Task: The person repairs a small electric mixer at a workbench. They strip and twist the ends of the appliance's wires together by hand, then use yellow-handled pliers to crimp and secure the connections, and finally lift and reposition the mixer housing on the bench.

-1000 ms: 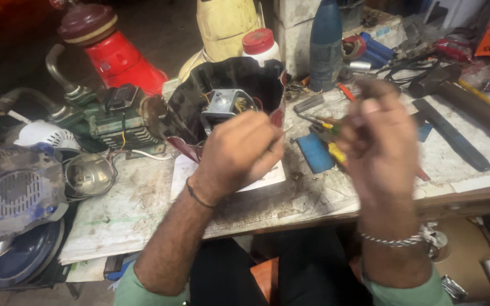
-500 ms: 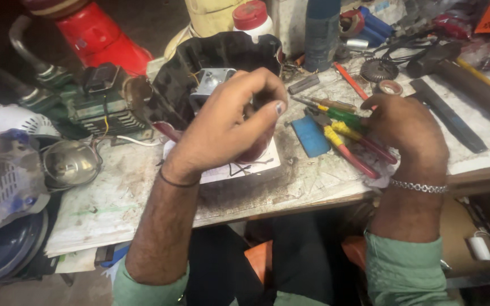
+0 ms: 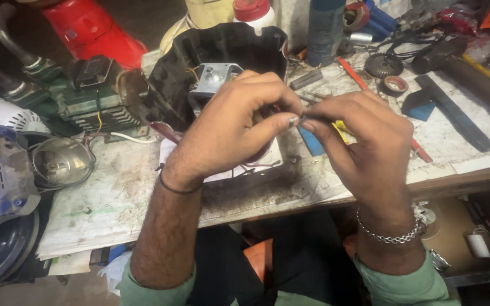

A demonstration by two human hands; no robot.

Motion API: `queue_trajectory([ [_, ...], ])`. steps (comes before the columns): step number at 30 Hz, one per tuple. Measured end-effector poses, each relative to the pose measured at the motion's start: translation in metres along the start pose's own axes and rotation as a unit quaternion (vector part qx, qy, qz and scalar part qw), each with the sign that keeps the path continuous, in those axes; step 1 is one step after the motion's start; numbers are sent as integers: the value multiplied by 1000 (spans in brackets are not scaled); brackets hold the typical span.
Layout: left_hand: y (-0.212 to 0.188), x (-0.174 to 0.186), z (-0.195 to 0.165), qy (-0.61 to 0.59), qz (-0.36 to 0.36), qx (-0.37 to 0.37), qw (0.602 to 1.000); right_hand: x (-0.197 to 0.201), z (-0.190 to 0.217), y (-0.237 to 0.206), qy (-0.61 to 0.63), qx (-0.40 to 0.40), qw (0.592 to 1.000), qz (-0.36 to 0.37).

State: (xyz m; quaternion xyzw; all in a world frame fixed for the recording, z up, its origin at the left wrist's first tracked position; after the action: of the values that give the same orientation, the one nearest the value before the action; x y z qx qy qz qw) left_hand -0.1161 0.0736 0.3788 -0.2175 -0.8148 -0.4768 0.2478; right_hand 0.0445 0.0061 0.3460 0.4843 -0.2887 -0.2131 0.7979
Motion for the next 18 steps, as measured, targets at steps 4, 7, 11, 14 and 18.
queue_trajectory([
  [4,0,-1,-1,-37,3,28,999,3,-2,4,1,-12,1000,-13],
  [7,0,2,-6,10,-32,-10,999,6,-3,8,26,-49,998,-32],
  [11,-2,2,-4,19,-35,9,999,8,6,12,-49,36,998,-26],
  [14,-2,1,-3,17,-36,8,999,7,4,9,-58,27,997,-38],
  [18,-2,2,-3,16,-40,3,999,4,3,3,-102,76,990,-61],
])
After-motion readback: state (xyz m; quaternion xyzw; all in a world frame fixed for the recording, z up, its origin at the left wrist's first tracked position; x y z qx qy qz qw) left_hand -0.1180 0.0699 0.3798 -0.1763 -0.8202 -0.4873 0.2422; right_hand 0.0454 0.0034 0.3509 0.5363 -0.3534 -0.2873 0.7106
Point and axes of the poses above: each hand's wrist, its own y-axis towards the middle knuckle, its own x-axis out of the back of the hand, z = x × y, the point moved 5 cm from there along y, towards the middle knuckle, and after that the axes turned 10 degrees about -z, right-handed, at the moved point
